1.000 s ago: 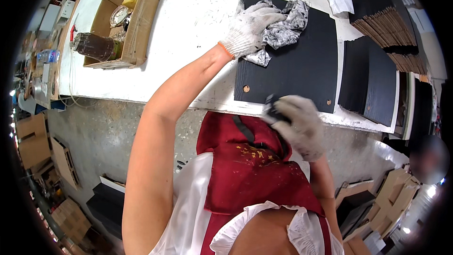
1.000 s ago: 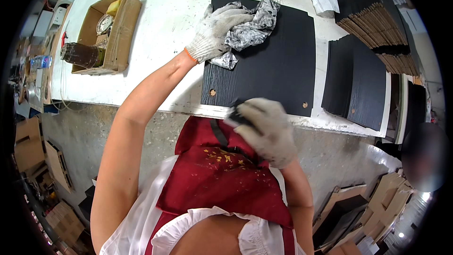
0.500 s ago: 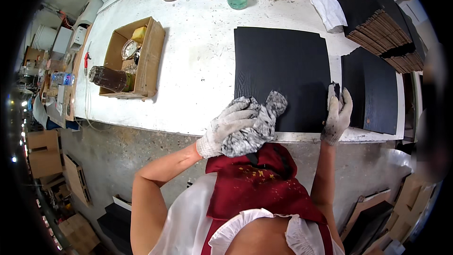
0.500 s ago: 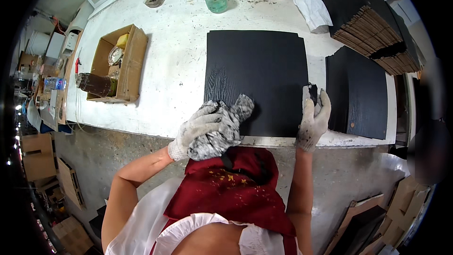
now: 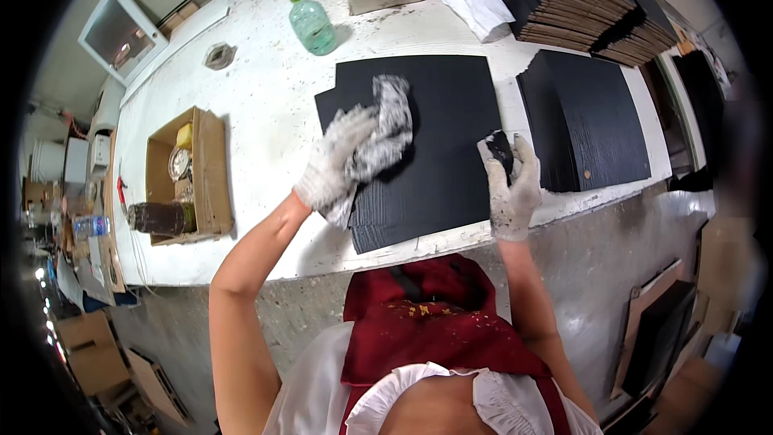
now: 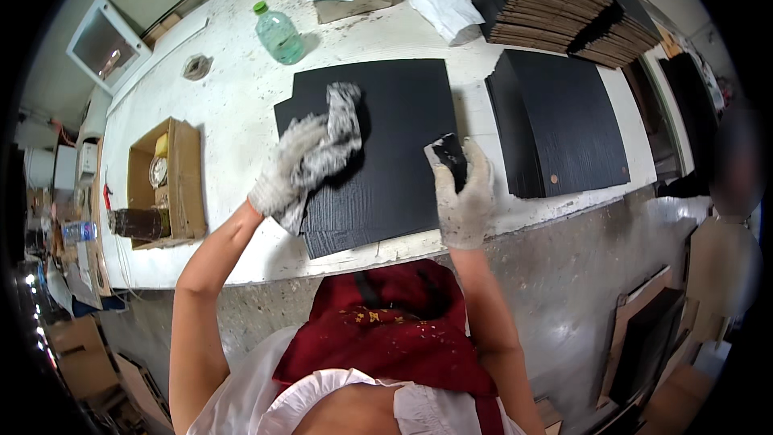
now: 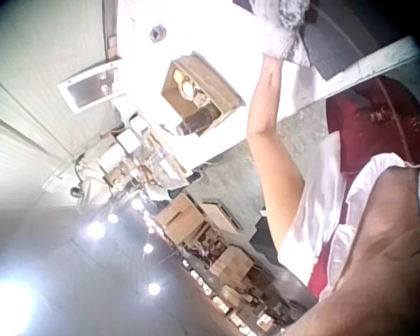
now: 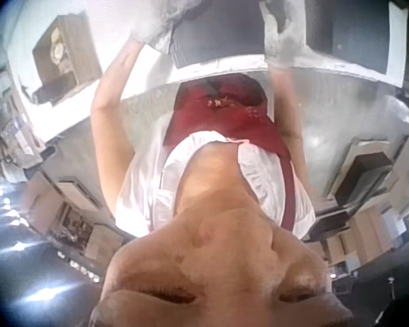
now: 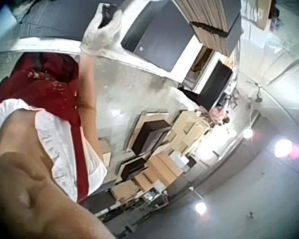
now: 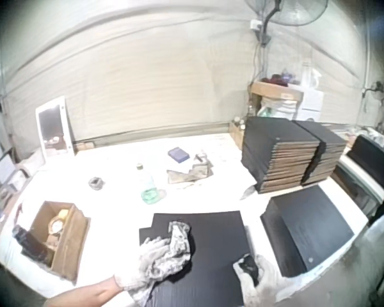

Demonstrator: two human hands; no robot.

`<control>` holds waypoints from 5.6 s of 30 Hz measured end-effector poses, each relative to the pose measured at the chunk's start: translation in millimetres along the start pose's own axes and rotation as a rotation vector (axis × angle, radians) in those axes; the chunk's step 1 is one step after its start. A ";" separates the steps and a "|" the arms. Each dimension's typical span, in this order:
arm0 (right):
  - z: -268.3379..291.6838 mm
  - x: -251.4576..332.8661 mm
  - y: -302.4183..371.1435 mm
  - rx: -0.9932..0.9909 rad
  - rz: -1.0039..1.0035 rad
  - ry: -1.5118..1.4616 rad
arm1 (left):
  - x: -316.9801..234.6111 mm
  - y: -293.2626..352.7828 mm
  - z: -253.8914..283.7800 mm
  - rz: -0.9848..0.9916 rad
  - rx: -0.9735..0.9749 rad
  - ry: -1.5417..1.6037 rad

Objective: The person wipes the surface of black rectangular wood panels with a cloth. They handle the panels one at a time, wiping the top surface and edges, then placing them into a stack. The person repeats this process for multiple panels throughout the clip.

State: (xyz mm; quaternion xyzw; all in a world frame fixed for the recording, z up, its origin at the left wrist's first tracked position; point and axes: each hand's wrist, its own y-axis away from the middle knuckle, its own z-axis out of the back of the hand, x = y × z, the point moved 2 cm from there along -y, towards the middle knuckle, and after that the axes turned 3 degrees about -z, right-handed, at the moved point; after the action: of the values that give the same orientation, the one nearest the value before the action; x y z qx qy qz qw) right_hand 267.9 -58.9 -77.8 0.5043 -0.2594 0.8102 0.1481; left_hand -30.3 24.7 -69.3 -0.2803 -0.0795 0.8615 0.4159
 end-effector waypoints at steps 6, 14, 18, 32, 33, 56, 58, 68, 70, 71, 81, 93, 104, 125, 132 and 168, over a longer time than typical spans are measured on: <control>5.1 6.3 0.1 0.054 -0.003 0.052 | -70.7 25.0 -4.1 -0.117 0.124 0.326; 2.8 26.7 6.6 0.033 0.230 0.138 | -39.5 126.1 -13.1 0.850 -0.754 0.673; -3.8 30.3 24.6 0.067 0.317 0.073 | -76.8 125.2 -7.5 1.335 -0.756 1.265; 74.6 35.1 15.1 0.070 -0.211 -0.484 | -118.2 80.4 49.5 1.173 -0.717 1.193; 91.7 24.3 2.1 0.024 -0.241 -0.504 | -122.8 66.0 38.7 1.117 -0.684 1.199; 276.1 -166.3 -246.8 -0.305 -0.155 0.189 | -205.4 -228.4 -178.4 0.826 -0.175 1.584; 280.3 -179.2 -254.5 -0.335 -0.175 0.105 | -206.0 -230.6 -190.3 0.810 -0.244 1.465; 274.0 -188.8 -270.7 -0.362 -0.199 0.135 | -205.6 -223.1 -193.8 0.824 -0.239 1.520; 280.9 -199.9 -275.7 -0.298 -0.196 0.053 | -186.3 -220.8 -233.5 0.643 -0.334 1.371; 290.4 -213.6 -278.2 -0.312 -0.212 -0.006 | -183.9 -222.1 -245.3 0.649 -0.336 1.283; 280.8 -190.7 -277.0 -0.302 -0.216 -0.016 | -205.0 -206.4 -255.0 0.580 -0.270 1.036; 269.6 -167.6 -265.1 -0.336 -0.175 0.135 | -214.9 -194.6 -230.4 0.502 -0.023 0.681; 260.6 -161.0 -265.9 -0.322 -0.105 0.215 | -215.3 -188.5 -230.2 0.472 -0.056 0.628; 260.3 -157.8 -261.9 -0.311 0.022 0.462 | -231.8 -165.9 -232.8 0.406 0.085 0.611; 257.5 -151.5 -260.9 -0.347 -0.006 0.517 | -230.2 -172.6 -233.6 0.359 0.135 0.380; 112.1 -12.2 -197.3 0.613 0.847 0.723 | -234.9 -195.1 -254.6 -0.573 -0.238 0.246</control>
State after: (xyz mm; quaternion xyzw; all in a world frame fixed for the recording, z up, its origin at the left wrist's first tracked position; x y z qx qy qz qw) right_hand 455.4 39.6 4.7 0.0721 -0.1263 0.9551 -0.2580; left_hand 357.3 -53.4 -110.5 -0.3950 -0.2044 0.6540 0.6119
